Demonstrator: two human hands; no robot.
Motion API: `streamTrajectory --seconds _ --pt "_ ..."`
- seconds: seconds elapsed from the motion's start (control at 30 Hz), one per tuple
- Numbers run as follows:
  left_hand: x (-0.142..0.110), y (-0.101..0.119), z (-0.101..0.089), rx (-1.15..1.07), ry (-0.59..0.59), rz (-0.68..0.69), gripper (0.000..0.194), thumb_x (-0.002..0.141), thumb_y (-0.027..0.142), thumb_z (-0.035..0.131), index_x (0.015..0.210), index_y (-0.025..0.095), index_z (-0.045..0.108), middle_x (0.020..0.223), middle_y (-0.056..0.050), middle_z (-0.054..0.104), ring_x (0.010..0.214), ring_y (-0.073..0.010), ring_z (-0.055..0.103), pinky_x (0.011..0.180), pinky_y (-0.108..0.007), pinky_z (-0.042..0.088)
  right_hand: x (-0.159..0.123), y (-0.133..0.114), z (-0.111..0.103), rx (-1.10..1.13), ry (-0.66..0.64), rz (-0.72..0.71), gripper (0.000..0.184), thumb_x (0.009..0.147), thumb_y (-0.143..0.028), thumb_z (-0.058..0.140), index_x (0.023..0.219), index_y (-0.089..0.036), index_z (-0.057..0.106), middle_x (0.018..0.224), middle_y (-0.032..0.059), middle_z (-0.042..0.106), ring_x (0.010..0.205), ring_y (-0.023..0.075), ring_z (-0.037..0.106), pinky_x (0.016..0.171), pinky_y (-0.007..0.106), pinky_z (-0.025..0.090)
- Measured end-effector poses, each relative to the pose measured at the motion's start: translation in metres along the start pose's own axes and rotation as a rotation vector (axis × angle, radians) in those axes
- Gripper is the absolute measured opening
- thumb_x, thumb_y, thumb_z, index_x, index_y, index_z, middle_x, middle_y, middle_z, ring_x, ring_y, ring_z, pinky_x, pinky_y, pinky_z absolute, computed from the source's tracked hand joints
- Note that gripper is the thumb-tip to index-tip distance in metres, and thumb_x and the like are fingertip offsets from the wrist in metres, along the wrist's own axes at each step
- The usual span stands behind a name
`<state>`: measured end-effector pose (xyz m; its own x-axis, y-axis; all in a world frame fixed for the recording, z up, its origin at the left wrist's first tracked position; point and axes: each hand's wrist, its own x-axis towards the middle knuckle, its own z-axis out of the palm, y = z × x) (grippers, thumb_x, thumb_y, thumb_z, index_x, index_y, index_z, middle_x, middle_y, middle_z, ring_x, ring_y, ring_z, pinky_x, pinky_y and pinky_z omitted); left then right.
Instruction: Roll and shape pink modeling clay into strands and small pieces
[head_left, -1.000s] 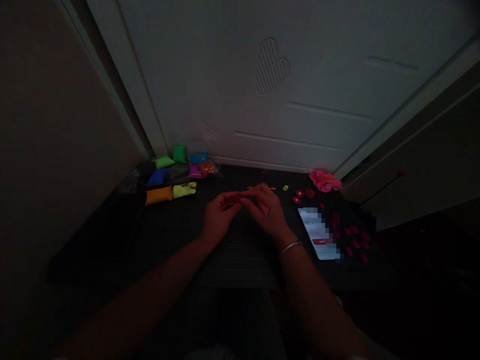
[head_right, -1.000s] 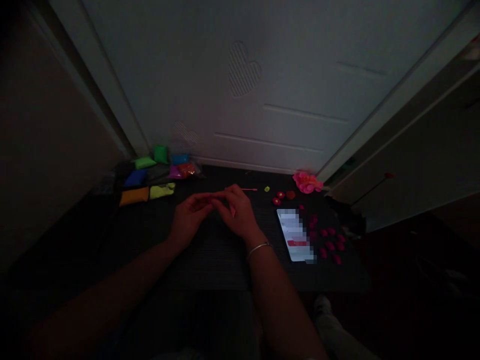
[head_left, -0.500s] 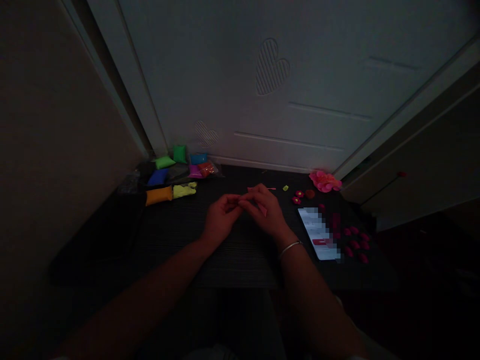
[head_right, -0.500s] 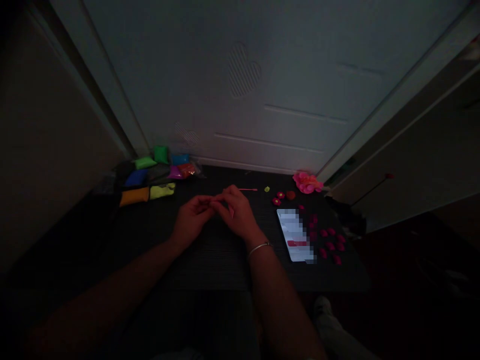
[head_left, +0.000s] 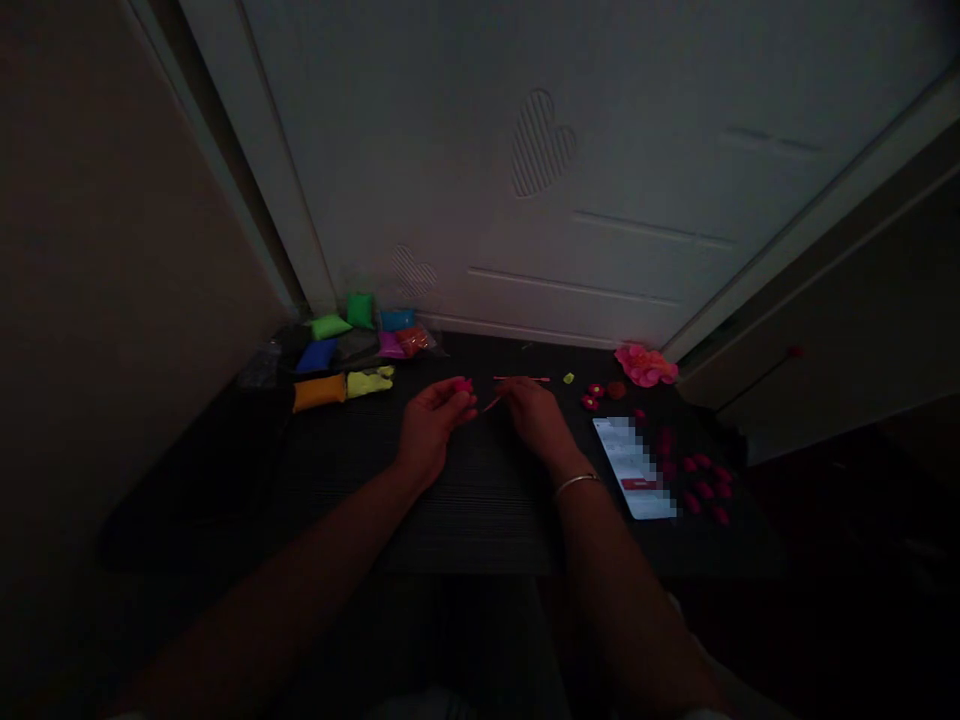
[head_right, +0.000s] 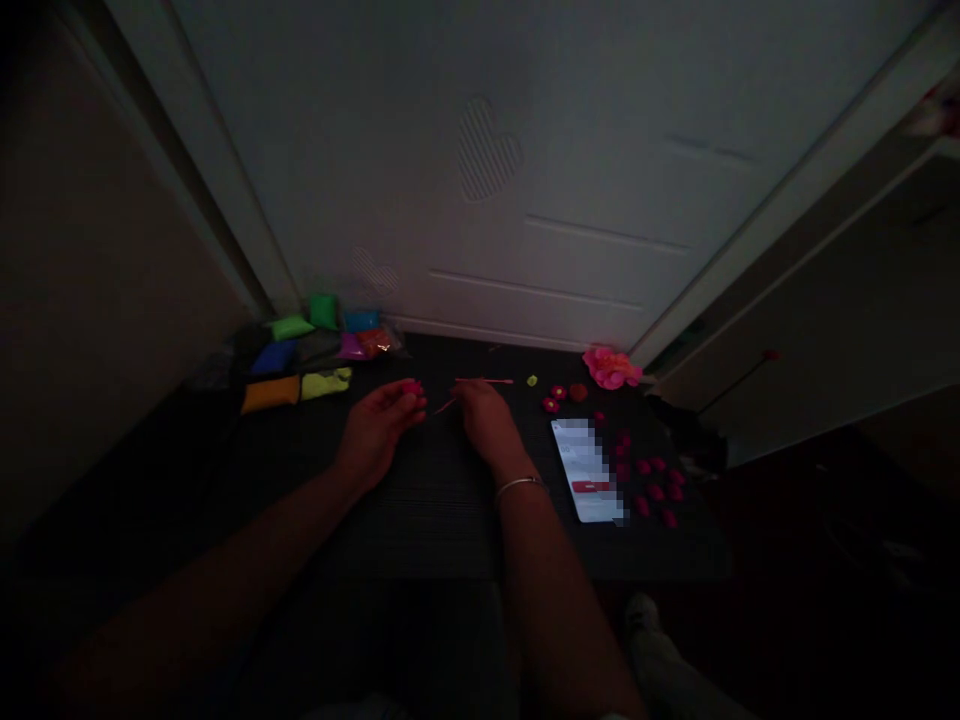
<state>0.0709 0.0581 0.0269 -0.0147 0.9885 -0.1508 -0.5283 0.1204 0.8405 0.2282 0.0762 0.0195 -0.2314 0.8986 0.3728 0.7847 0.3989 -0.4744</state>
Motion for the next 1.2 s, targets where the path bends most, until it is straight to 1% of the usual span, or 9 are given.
streamTrajectory --seconds 0.2,0.37,0.47,0.6,0.67,0.77,0.97,1.07,1.2 --pt "0.000 0.000 0.000 -0.024 -0.034 -0.017 0.029 0.059 0.017 0.072 0.086 0.014 0.063 0.087 -0.004 0.065 0.074 -0.0109 0.061 0.066 -0.023 0.050 0.001 0.000 0.005 -0.183 -0.157 0.006 0.026 0.083 -0.014 0.046 0.097 -0.021 0.067 0.097 0.0069 0.061 0.093 0.0173 0.056 0.081 0.027 0.044" --pt "0.000 0.001 -0.001 -0.051 -0.075 -0.045 0.028 0.060 0.016 0.072 0.087 0.014 0.063 0.087 -0.004 0.066 0.075 -0.0107 0.061 0.067 -0.022 0.050 -0.001 -0.002 0.006 -0.194 -0.214 0.024 0.027 0.083 -0.014 0.045 0.098 -0.021 0.067 0.092 0.0073 0.060 0.086 0.0170 0.057 0.076 0.027 0.045" --pt "0.001 0.001 -0.001 -0.057 -0.083 -0.059 0.028 0.061 0.016 0.071 0.088 0.014 0.063 0.088 -0.004 0.066 0.074 -0.0107 0.062 0.065 -0.021 0.051 -0.002 -0.003 0.005 -0.100 -0.146 0.016 0.030 0.082 -0.012 0.045 0.103 -0.021 0.064 0.095 0.0073 0.059 0.088 0.0169 0.056 0.079 0.029 0.044" --pt "0.001 0.000 -0.003 -0.002 -0.091 -0.087 0.030 0.062 0.018 0.071 0.091 0.015 0.062 0.093 -0.006 0.066 0.069 -0.0112 0.061 0.055 -0.020 0.050 -0.001 -0.008 -0.001 0.183 0.113 0.036 0.032 0.080 -0.018 0.049 0.111 -0.023 0.058 0.097 0.0055 0.058 0.085 0.0157 0.055 0.076 0.029 0.045" --pt "0.001 0.000 -0.004 0.030 -0.098 -0.098 0.031 0.062 0.020 0.071 0.091 0.015 0.063 0.095 -0.006 0.065 0.065 -0.0101 0.061 0.049 -0.018 0.047 0.000 -0.011 -0.005 0.355 0.188 0.024 0.028 0.080 -0.023 0.051 0.107 -0.025 0.059 0.096 0.0038 0.057 0.082 0.0145 0.055 0.072 0.028 0.045" --pt "0.001 -0.001 -0.004 0.046 -0.126 -0.093 0.031 0.062 0.022 0.072 0.091 0.017 0.063 0.095 -0.005 0.065 0.062 -0.0082 0.059 0.044 -0.015 0.044 0.000 -0.014 -0.007 0.543 0.190 0.010 0.022 0.079 -0.028 0.054 0.099 -0.026 0.062 0.094 0.0020 0.057 0.083 0.0139 0.055 0.070 0.027 0.045" --pt "-0.001 -0.002 -0.003 0.044 -0.178 -0.079 0.031 0.060 0.019 0.072 0.090 0.017 0.064 0.086 -0.002 0.065 0.068 -0.0111 0.061 0.048 -0.017 0.045 -0.001 -0.018 -0.001 0.718 0.105 0.148 0.019 0.072 -0.032 0.062 0.088 -0.021 0.064 0.081 0.0007 0.059 0.073 0.0133 0.056 0.067 0.027 0.045" --pt "-0.001 -0.003 -0.003 0.085 -0.205 -0.061 0.031 0.061 0.021 0.072 0.091 0.017 0.064 0.086 -0.003 0.066 0.071 -0.0126 0.062 0.050 -0.018 0.046 -0.001 -0.020 0.000 0.755 0.076 0.160 0.015 0.071 -0.032 0.062 0.079 -0.020 0.064 0.077 0.0001 0.059 0.071 0.0130 0.056 0.067 0.027 0.045" --pt "-0.002 -0.003 -0.003 0.135 -0.191 -0.031 0.031 0.061 0.023 0.072 0.091 0.017 0.064 0.087 -0.004 0.067 0.071 -0.0128 0.062 0.052 -0.019 0.046 -0.001 -0.022 -0.001 0.715 0.076 0.145 0.012 0.072 -0.031 0.061 0.074 -0.020 0.064 0.073 -0.0007 0.058 0.068 0.0122 0.056 0.066 0.026 0.044"
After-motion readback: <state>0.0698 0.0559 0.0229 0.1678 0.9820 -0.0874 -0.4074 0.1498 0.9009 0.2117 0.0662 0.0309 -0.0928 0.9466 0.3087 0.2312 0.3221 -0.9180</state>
